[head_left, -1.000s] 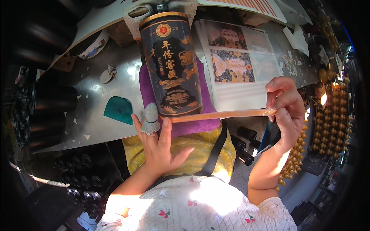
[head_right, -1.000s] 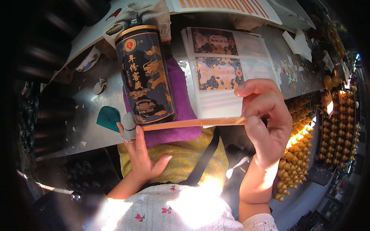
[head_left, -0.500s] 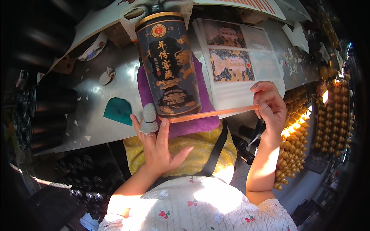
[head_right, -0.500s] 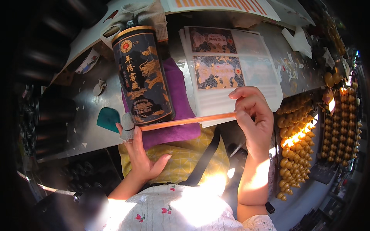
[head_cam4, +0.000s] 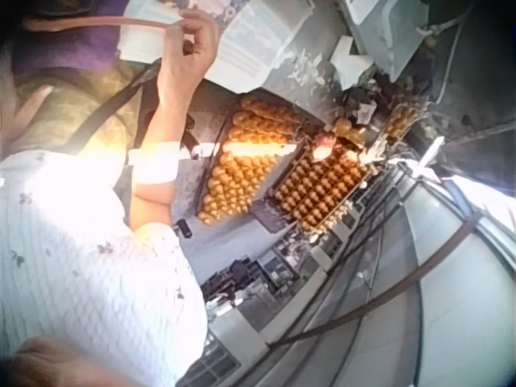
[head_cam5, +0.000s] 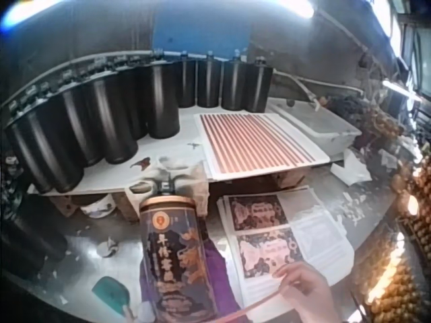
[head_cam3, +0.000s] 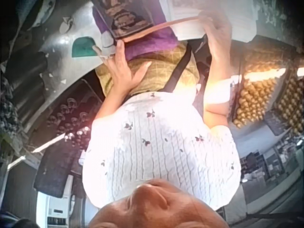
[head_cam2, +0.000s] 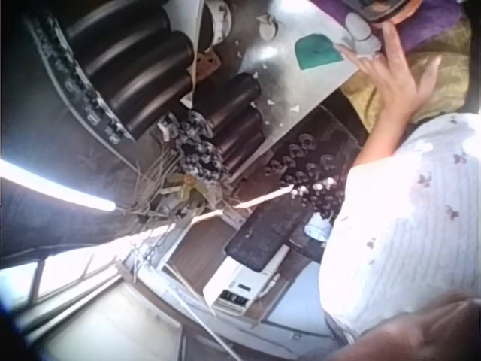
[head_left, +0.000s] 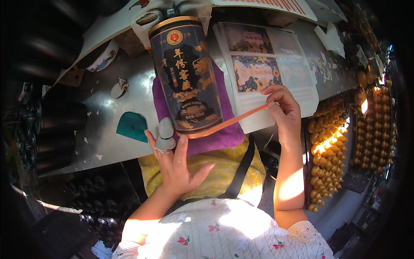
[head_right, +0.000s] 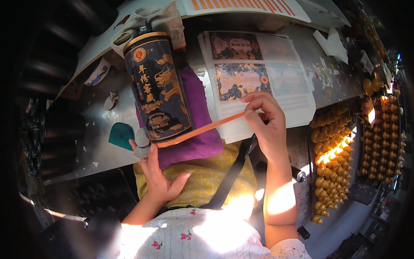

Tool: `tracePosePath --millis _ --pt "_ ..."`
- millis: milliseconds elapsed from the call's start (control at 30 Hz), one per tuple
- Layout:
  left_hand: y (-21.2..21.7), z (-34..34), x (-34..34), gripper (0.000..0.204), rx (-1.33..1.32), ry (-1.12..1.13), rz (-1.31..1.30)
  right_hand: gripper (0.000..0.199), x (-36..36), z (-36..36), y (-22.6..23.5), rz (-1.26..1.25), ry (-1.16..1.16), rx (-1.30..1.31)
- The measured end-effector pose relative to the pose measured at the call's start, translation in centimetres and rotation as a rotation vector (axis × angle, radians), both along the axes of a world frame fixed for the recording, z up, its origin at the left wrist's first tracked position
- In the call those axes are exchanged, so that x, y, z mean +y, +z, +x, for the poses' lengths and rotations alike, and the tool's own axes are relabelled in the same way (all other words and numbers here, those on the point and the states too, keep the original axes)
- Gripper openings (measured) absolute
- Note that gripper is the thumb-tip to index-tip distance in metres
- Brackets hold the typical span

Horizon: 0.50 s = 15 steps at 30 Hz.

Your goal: The person applies a printed label to a black cylindrical can, smoothing it out with a blue plastic scraper. They then apply a thin orange strip around the top rim of the can, pressing it down by hand. The process is repeated for a second can.

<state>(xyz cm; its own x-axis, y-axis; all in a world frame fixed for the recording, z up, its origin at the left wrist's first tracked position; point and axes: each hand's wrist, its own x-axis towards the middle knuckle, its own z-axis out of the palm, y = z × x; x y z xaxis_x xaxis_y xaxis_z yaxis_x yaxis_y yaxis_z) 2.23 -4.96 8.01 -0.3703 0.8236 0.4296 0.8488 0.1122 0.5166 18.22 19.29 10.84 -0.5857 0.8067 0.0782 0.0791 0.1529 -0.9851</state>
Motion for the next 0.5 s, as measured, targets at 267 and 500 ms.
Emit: tracePosePath --millis 267,500 --pt "-1.4 0.2 -0.5 0.079 -0.043 0.0 0.161 0.006 -0.1 -0.5 -0.1 -0.02 0.013 -0.03" --pt "0.1 0.6 -0.2 0.069 0.16 -0.001 0.059 0.004 -0.2 -0.5 0.0 -0.153 0.083 -0.03"
